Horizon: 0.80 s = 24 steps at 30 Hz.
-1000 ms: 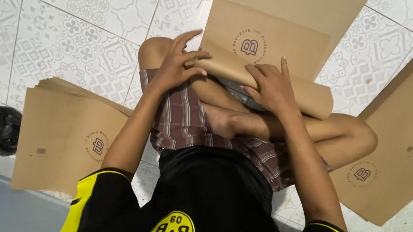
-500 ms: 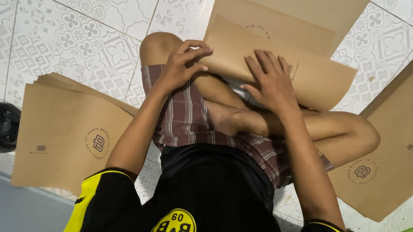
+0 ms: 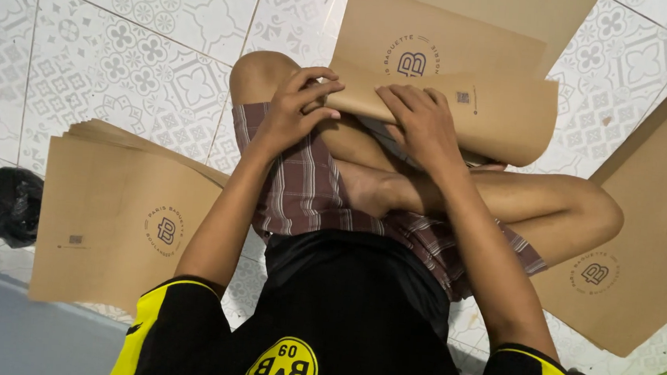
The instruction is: The person folds a flat brown paper bag into shape, then uses a small brush to apply glue from a white container along the bottom seam. They press the glued edges together to seal the bag and smooth it out.
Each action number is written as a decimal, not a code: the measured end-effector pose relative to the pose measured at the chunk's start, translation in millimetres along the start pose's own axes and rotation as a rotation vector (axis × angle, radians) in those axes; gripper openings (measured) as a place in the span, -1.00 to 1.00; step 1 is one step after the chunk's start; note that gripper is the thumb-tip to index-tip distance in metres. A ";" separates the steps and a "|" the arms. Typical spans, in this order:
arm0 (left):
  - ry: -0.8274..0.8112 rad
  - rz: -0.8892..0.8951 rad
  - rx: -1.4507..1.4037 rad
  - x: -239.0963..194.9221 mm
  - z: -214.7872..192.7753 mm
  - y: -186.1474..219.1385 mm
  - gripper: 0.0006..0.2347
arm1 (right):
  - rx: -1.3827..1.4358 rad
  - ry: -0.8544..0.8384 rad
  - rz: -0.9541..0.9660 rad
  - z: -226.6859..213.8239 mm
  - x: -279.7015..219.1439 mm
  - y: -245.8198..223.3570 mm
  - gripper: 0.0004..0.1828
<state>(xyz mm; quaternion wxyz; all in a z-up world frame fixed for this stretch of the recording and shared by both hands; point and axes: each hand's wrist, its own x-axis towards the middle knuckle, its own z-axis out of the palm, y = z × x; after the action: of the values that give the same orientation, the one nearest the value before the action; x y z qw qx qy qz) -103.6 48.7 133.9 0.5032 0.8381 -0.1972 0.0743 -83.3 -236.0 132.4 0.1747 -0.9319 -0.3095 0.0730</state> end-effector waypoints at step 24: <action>0.020 0.054 0.320 8.6 8.9 20.5 -0.93 | 0.051 0.070 0.016 -27.1 -0.9 -27.1 -0.67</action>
<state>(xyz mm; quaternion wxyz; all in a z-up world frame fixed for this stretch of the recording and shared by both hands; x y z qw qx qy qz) -104.7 30.2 149.1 0.3630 0.9012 -0.2002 0.1267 -92.4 -223.9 167.6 0.2083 -0.9316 -0.2938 0.0498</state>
